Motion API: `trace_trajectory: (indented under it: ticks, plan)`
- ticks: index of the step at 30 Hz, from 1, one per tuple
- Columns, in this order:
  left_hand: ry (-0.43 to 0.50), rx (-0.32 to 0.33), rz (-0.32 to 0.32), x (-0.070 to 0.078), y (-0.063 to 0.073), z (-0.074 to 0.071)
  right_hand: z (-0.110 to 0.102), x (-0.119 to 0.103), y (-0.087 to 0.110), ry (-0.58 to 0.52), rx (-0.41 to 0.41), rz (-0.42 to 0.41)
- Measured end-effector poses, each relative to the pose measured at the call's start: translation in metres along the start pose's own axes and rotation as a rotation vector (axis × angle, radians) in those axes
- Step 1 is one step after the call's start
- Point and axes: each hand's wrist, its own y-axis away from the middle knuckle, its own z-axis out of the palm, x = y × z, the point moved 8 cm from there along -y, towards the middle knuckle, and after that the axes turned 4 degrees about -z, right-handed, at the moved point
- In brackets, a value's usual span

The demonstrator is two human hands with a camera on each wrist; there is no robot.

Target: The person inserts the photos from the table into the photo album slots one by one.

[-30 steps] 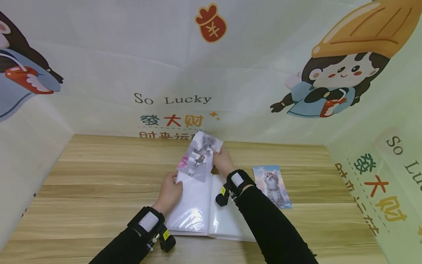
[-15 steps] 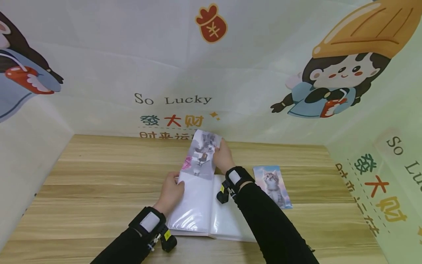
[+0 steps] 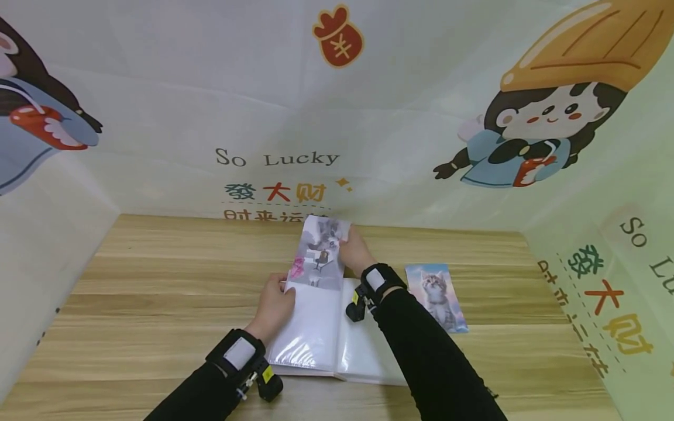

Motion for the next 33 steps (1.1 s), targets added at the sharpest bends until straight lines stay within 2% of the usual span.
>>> trace_trajectory:
  ticks: [8, 15, 21, 24, 26, 28, 30, 31, 33]
  plan:
    - [0.005, 0.02, 0.023, -0.001, -0.002, -0.001, 0.01, 0.004, 0.006, 0.004, -0.104, 0.01]
    - [-0.004, 0.015, 0.0, -0.004, -0.002, -0.002, 0.013, 0.008, 0.01, -0.004, -0.149, -0.002]
    - [-0.018, 0.019, 0.0, -0.003, -0.002, -0.002, 0.016, 0.006, 0.016, 0.003, -0.24, 0.026]
    - [-0.016, 0.017, 0.003, -0.002, -0.002, -0.001, 0.011, 0.008, 0.014, 0.036, -0.231, 0.05]
    - [-0.012, 0.014, 0.006, -0.002, -0.002, -0.001, 0.002, 0.02, -0.005, 0.08, -0.167, -0.039]
    - [-0.004, 0.012, 0.004, -0.001, -0.002, -0.001, -0.008, 0.015, -0.011, 0.15, -0.118, -0.059]
    - [0.006, 0.013, 0.006, 0.0, -0.001, -0.001, -0.017, 0.005, -0.018, 0.233, -0.08, -0.143]
    - [0.01, 0.014, 0.007, 0.0, 0.0, -0.002, -0.019, -0.001, -0.021, 0.283, -0.076, -0.19]
    - [0.017, 0.015, 0.007, 0.0, 0.0, -0.002, -0.019, -0.028, -0.014, 0.371, -0.131, -0.194]
